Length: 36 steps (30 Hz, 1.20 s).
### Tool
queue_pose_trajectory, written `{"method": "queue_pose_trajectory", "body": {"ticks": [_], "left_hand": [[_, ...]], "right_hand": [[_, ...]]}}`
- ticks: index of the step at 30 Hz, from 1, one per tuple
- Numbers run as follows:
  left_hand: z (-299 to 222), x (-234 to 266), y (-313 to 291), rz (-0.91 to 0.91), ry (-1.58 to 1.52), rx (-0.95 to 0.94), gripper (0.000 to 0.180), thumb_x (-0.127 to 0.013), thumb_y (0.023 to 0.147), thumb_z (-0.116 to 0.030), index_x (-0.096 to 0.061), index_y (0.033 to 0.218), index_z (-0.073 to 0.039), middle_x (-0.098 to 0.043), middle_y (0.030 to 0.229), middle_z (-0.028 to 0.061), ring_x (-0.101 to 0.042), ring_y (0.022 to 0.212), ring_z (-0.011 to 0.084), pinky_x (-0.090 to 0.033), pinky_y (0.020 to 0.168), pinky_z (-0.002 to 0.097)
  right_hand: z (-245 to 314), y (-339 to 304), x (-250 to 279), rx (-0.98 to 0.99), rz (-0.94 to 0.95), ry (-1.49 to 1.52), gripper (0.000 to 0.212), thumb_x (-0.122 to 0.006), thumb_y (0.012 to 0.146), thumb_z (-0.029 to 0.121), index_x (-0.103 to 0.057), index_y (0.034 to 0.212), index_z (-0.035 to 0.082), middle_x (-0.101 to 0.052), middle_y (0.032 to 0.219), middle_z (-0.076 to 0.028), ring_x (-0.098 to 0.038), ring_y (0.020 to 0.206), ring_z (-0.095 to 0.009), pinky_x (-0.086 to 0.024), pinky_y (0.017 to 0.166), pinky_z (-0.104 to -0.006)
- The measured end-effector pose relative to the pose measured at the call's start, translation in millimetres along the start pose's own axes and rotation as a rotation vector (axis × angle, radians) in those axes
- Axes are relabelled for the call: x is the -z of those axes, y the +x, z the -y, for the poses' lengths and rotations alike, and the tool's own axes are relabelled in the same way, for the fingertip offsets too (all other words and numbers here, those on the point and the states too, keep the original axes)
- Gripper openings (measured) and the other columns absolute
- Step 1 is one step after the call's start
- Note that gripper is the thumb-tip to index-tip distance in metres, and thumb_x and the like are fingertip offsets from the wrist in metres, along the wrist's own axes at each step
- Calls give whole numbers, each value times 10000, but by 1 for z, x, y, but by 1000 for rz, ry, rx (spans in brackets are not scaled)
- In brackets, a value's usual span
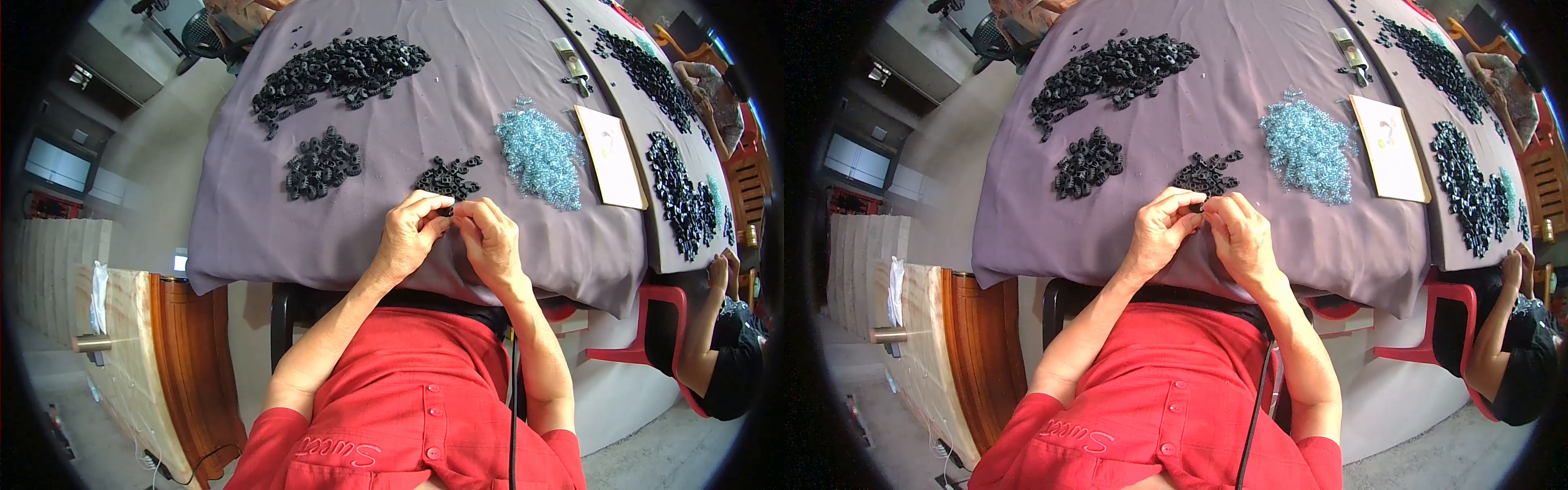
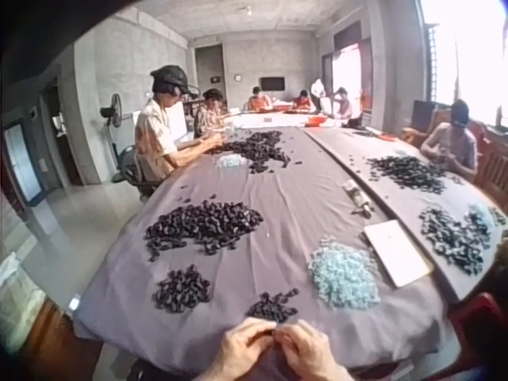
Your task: Sorting and inspecting small black plastic components on a table.
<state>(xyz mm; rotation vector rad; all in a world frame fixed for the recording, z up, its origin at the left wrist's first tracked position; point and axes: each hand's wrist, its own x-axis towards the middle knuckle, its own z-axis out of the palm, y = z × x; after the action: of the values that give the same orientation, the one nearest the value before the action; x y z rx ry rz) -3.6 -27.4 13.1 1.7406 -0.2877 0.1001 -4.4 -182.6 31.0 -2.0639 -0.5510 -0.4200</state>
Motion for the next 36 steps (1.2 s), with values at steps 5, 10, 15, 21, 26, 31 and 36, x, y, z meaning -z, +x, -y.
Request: {"method": "queue_pose_trajectory", "body": {"ticks": [5, 10, 15, 21, 26, 31, 36], "left_hand": [[3, -1, -2, 2, -32, -58, 261, -614, 803, 87, -629, 1049, 0, -576, 974, 23, -572, 790, 78, -492, 680, 195], [-5, -3, -2, -15, 48, -113, 254, -641, 773, 63, -640, 1013, -19, -603, 934, 49, -588, 727, 100, -484, 636, 223], [0, -6, -6, 30, -64, -80, 248, -637, 779, 53, -642, 1017, -15, -615, 936, 57, -598, 747, 117, -484, 653, 231], [-3, -6, -7, 68, -122, 48, 217, -607, 846, 25, -635, 1057, -13, -595, 982, 21, -575, 767, 77, -492, 640, 201], [3, -5, -6, 47, -313, 106, 230, -618, 856, -15, -636, 1085, -39, -616, 938, 32, -604, 751, 93, -501, 620, 205], [-3, -4, -4, 25, -395, 213, 253, -626, 858, -28, -596, 1108, -18, -636, 914, 51, -612, 719, 103, -511, 610, 216], [3, 12, 4, -78, -410, 185, 143, -622, 853, -18, -556, 978, 4, -628, 824, 49, -616, 680, 89, -517, 564, 219]], "right_hand": [[0, 0, 2, 22, -9, 8, 122, -599, 771, -39, -585, 877, 19, -576, 769, -117, -592, 667, -279, -475, 594, -335], [2, -1, 5, 94, 15, -87, 111, -588, 790, -5, -564, 890, 36, -550, 775, -109, -577, 671, -306, -479, 590, -372], [-5, -1, 8, -336, 74, 356, 163, -691, 757, 45, -536, 798, 20, -557, 693, -48, -530, 594, -134, -455, 566, -286], [0, 4, 20, -406, 84, 282, 239, -762, 703, 100, -561, 804, 20, -539, 675, -30, -481, 571, -95, -431, 538, -260], [-28, 6, 48, -245, -192, -393, 124, -656, 793, 128, -562, 841, 62, -558, 815, -97, -580, 674, -281, -454, 590, -380], [-49, 1, 44, -231, -163, -569, 92, -619, 806, 108, -553, 868, 88, -548, 852, -91, -579, 761, -299, -460, 638, -397], [-51, -1, 43, -179, -115, -503, 99, -592, 791, 49, -553, 872, 91, -549, 865, -86, -578, 773, -295, -461, 645, -395]]}}
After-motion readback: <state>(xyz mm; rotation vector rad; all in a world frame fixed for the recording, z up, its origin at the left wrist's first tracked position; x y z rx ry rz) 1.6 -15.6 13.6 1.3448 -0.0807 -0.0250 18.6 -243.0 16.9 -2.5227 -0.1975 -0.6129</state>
